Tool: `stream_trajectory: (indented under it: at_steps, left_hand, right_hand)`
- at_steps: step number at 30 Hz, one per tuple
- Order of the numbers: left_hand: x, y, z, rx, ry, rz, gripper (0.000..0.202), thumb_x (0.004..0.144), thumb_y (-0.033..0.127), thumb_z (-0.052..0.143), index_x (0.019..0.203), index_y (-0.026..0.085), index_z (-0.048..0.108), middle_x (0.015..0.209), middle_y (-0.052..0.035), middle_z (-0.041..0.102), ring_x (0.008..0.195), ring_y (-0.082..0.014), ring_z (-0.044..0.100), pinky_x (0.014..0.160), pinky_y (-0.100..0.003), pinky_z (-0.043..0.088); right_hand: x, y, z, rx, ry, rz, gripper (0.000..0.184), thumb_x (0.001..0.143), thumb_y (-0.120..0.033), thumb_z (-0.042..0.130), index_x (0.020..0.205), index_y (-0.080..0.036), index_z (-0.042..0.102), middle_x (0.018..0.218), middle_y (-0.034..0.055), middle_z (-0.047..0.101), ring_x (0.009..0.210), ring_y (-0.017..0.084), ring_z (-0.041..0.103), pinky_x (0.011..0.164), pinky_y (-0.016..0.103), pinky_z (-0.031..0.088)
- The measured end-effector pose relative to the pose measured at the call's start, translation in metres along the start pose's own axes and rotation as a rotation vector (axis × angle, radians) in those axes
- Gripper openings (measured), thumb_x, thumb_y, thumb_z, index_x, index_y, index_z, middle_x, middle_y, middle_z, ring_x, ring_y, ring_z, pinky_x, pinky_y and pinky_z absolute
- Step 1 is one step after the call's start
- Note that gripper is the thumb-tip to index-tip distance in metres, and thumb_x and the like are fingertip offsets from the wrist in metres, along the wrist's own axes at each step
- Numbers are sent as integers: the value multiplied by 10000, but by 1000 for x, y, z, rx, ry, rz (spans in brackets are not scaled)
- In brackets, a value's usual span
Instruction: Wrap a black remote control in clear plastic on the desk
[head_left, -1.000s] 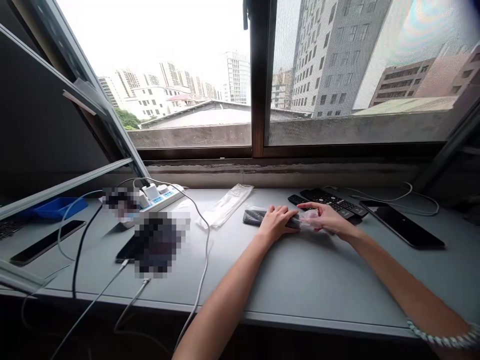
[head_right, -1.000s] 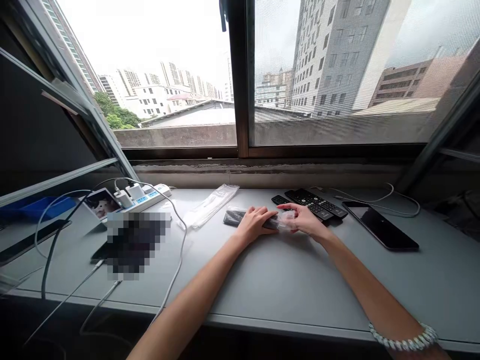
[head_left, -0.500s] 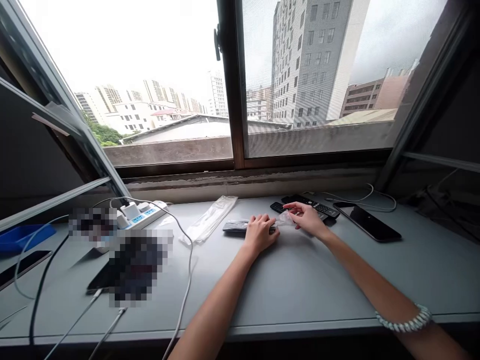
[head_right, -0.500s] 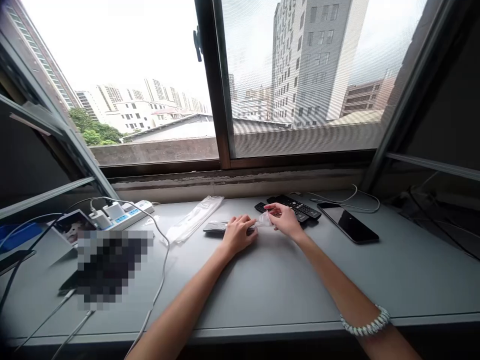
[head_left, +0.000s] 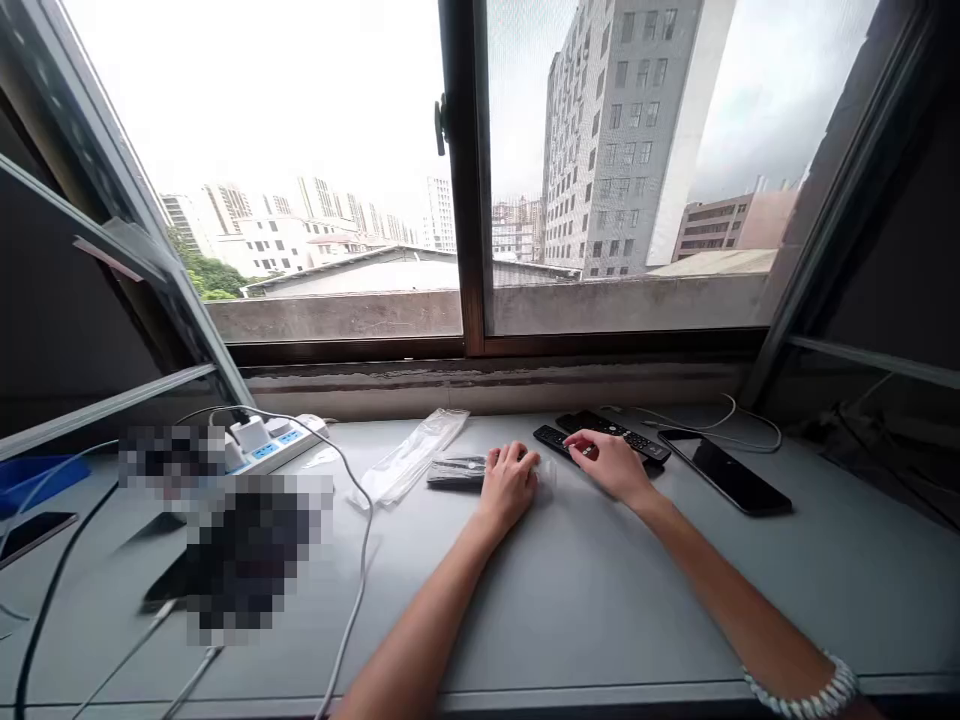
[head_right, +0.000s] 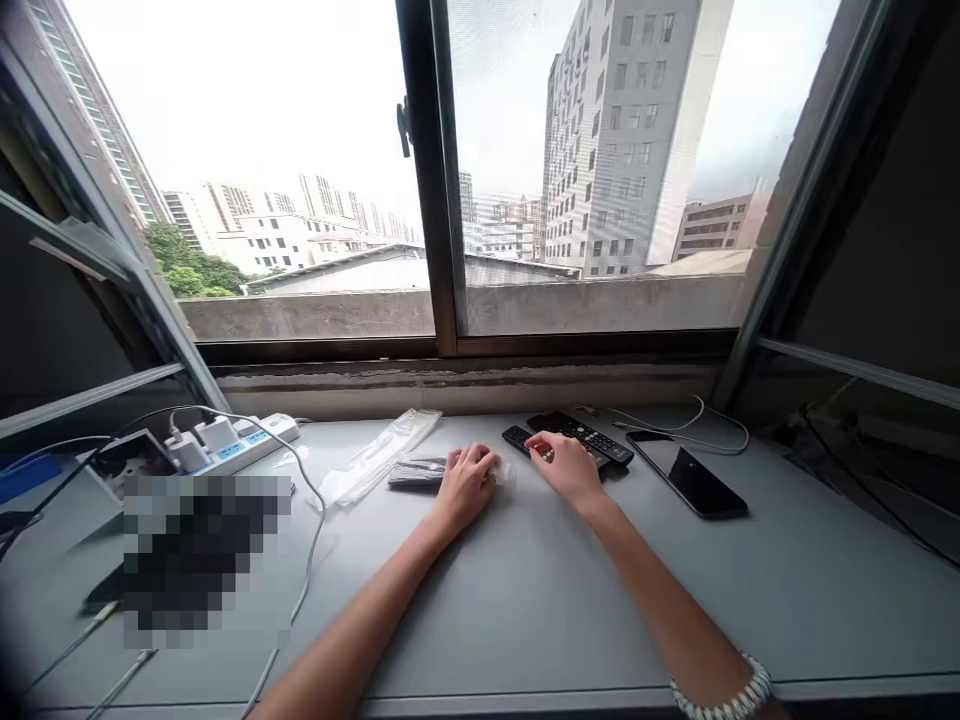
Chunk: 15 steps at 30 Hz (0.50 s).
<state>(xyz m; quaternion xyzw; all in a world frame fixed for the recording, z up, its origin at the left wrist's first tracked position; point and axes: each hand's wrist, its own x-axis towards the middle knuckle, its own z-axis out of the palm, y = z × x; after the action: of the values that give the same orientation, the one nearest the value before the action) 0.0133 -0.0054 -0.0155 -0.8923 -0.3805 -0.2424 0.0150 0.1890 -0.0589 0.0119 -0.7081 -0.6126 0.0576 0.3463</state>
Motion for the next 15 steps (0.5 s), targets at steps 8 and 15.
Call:
stream_trajectory:
  at_steps: [8,15]
  left_hand:
    - [-1,-2,4,-177,152,-138,179,900,295,435,1047,231,514,1043,-26,563,1033,-164,519,981,-375,292]
    - [3,-8,-12,-158,309,-361,127,870,305,436,799,203,464,857,-12,543,834,-161,541,947,-404,309]
  right_hand:
    - [-2,6,5,-31,-72,-25,221,773,-378,490,858,-293,675,845,-19,686,710,167,612,574,264,371]
    - [4,23,10,-8,-44,-26,254,767,-403,484,890,-292,676,881,0,684,761,196,615,588,282,395]
